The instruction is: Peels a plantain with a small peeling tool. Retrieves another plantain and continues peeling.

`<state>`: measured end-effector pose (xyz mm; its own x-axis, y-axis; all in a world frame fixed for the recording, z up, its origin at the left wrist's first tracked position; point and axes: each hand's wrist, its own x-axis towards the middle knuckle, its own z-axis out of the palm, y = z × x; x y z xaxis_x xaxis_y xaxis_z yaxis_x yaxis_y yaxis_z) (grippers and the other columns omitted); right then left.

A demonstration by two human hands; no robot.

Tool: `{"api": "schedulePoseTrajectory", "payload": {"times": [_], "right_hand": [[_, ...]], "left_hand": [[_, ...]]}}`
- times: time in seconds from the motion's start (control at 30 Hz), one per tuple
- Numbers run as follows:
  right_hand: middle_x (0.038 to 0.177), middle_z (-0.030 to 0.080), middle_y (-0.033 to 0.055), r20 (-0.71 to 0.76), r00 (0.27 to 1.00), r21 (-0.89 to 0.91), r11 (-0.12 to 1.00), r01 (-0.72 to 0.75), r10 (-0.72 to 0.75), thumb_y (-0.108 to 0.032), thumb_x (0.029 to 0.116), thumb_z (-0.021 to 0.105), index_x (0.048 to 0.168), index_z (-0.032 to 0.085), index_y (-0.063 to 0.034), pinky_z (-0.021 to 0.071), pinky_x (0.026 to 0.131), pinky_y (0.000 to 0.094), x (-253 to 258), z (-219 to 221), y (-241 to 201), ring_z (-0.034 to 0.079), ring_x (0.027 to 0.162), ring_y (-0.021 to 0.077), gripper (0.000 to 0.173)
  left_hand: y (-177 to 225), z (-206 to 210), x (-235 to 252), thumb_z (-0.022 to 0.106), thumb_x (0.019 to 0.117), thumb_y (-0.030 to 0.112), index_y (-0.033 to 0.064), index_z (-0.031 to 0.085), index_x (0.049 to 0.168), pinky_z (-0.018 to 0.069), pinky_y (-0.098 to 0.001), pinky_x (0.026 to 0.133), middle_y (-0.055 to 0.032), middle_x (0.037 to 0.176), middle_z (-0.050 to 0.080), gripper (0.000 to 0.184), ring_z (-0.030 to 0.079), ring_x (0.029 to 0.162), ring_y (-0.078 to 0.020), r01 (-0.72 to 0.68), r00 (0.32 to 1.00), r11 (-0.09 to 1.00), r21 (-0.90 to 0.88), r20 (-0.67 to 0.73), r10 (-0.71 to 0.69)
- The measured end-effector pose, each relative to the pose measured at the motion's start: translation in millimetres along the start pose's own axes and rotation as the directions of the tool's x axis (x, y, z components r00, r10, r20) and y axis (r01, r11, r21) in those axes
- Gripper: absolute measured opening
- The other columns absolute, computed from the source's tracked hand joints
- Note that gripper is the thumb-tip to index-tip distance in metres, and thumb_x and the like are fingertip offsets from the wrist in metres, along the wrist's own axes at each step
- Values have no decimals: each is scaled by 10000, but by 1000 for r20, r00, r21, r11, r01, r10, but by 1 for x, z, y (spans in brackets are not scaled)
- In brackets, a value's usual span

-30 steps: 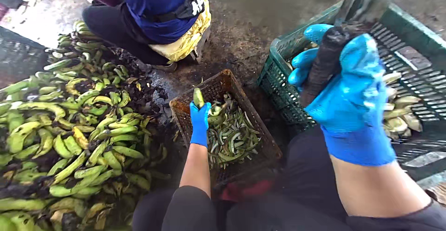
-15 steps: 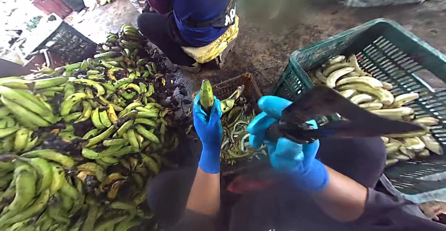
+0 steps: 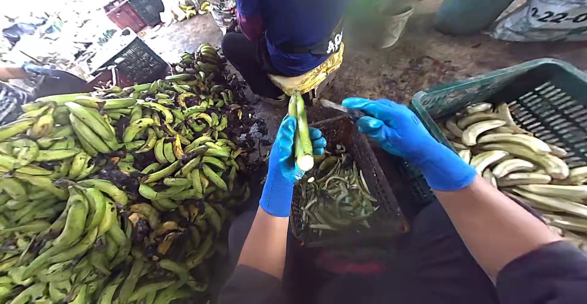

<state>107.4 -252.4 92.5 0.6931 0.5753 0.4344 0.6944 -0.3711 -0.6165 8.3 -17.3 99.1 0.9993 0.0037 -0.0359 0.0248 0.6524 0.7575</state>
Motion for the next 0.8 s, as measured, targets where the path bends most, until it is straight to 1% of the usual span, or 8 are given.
{"api": "schedulePoseTrajectory", "payload": {"times": [0.07, 0.2, 0.33, 0.4, 0.53, 0.67, 0.73, 0.8], "right_hand": [[1110, 688, 148, -83, 994, -167, 984, 57, -71, -611, 1008, 374, 1449, 600, -289, 462, 782, 616, 2, 14, -6, 655, 953, 342, 590], [1063, 719, 37, -41, 988, -40, 989, 146, -147, -644, 1006, 416, 1411, 623, -382, 474, 780, 508, -23, 40, -26, 661, 934, 198, 525], [1122, 719, 163, -313, 925, -368, 926, 90, -214, -460, 1013, 520, 1392, 640, -296, 482, 759, 603, 14, 26, 8, 688, 945, 357, 430], [1141, 684, 212, -456, 885, -395, 913, -105, -96, -506, 1030, 498, 1437, 606, -293, 454, 798, 628, 33, 14, 28, 660, 967, 406, 472], [1156, 675, 174, -306, 952, -238, 970, -57, -19, -541, 1011, 477, 1449, 597, -235, 469, 804, 622, 21, 27, 1, 651, 991, 357, 548], [1104, 726, 93, -158, 958, -197, 958, 207, -240, -650, 1013, 405, 1398, 631, -326, 454, 833, 506, -14, 60, -31, 671, 970, 239, 552], [1091, 730, 110, -189, 948, -199, 955, 219, -257, -637, 1015, 408, 1362, 666, -313, 472, 806, 536, -3, 55, -23, 681, 942, 264, 540], [1126, 717, 142, -264, 942, -236, 961, 145, -207, -641, 1008, 422, 1377, 657, -300, 467, 804, 574, 21, 41, -1, 675, 966, 306, 554]], "left_hand": [[-5, 3, 6, 370, 1069, 426, 224, 418, 1446, 602, -312, 603, -101, 921, 690, 430, 697, 709, -197, -75, 995, 995, 58, -54, 78], [-15, -8, 8, 528, 1019, 453, 276, 405, 1481, 603, -296, 655, -62, 976, 717, 510, 709, 768, -158, -217, 975, 973, 72, -21, 219], [-22, -2, 6, 590, 1010, 372, 181, 525, 1338, 581, -277, 527, -140, 912, 715, 386, 702, 650, -205, 202, 959, 966, -159, 233, -163], [-24, -2, 2, 558, 1022, 387, 207, 397, 1460, 586, -272, 528, -134, 929, 698, 501, 700, 650, -202, 286, 935, 954, -92, 243, -257], [-15, -11, 4, 639, 986, 378, 173, 409, 1497, 635, -335, 650, -131, 1087, 701, 596, 729, 777, -217, -60, 998, 998, 8, 5, 60], [-12, -19, 12, 676, 950, 456, 235, 363, 1505, 598, -316, 827, -73, 1224, 673, 674, 698, 1002, -177, -478, 872, 872, 105, -61, 486], [-12, -12, 3, 621, 993, 396, 258, 427, 1461, 600, -284, 794, -29, 1182, 691, 525, 702, 976, -138, -375, 925, 923, 89, -21, 378], [-10, -6, -3, 580, 1002, 333, 176, 443, 1474, 609, -295, 739, -68, 1052, 709, 516, 706, 853, -147, -75, 994, 983, 169, 97, 60]]}}
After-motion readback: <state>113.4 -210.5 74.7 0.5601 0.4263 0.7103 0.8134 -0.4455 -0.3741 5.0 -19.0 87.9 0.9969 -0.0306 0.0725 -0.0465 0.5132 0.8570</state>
